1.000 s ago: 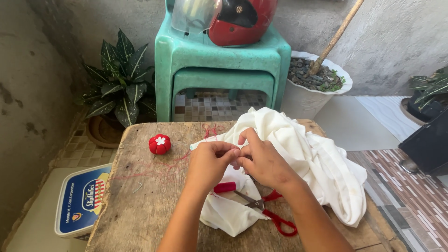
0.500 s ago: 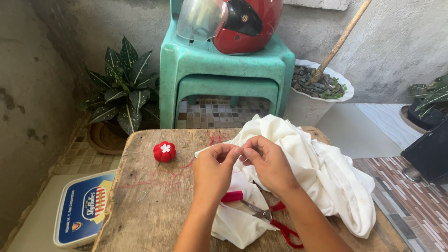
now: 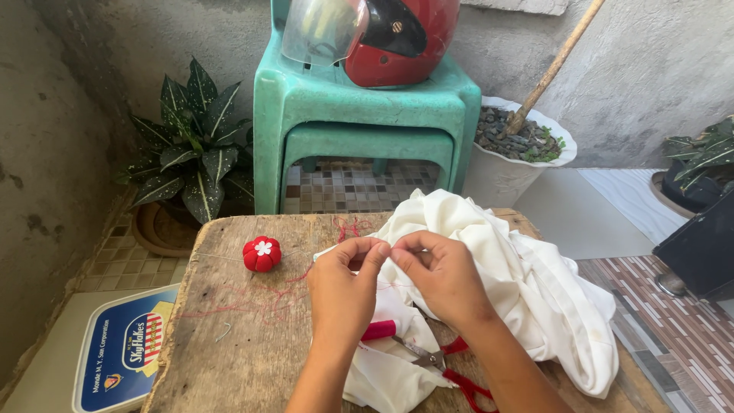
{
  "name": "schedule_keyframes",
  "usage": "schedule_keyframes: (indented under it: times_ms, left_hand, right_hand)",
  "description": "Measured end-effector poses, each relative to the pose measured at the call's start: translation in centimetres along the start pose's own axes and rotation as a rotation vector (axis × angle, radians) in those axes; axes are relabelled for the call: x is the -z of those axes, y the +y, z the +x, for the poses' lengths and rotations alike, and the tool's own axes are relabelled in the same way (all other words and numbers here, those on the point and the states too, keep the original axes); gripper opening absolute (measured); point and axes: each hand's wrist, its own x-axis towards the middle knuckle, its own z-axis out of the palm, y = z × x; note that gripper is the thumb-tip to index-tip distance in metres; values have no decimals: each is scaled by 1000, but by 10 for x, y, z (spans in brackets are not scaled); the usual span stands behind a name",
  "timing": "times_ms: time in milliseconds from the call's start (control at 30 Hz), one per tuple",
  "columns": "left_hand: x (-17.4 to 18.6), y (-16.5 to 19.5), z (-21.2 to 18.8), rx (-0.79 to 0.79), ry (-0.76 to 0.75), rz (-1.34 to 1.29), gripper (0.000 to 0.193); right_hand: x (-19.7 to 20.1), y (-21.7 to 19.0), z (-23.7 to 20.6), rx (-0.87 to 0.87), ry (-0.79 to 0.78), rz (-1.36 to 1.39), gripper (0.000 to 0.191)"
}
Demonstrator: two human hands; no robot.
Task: The person cuts red thread with scissors, threads a needle, and hand-sews red stitches along the edge of a white garment laid on a wooden board, pulling the needle and thread through the fabric repeatedly.
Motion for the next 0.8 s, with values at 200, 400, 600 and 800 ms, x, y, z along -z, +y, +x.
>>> schedule_keyframes:
  times_ms: [200,400,600,800]
  left_hand:
    - [-8,7,-10,-72,8,-77,19]
    - [-10,12,-16,-42,11,-76,17]
    - [-8,11,-14,-305,96,-61,13]
    - [-10,9,-15,-279,99,-87,15]
  right_hand:
    - [-4,-9,-5,23,196,22,13]
    - [-11,-18,-12,21,274,77,14]
    - [-11,-21,-13,48,280,96,14]
    - [-17,-21,-17,136,267,137,13]
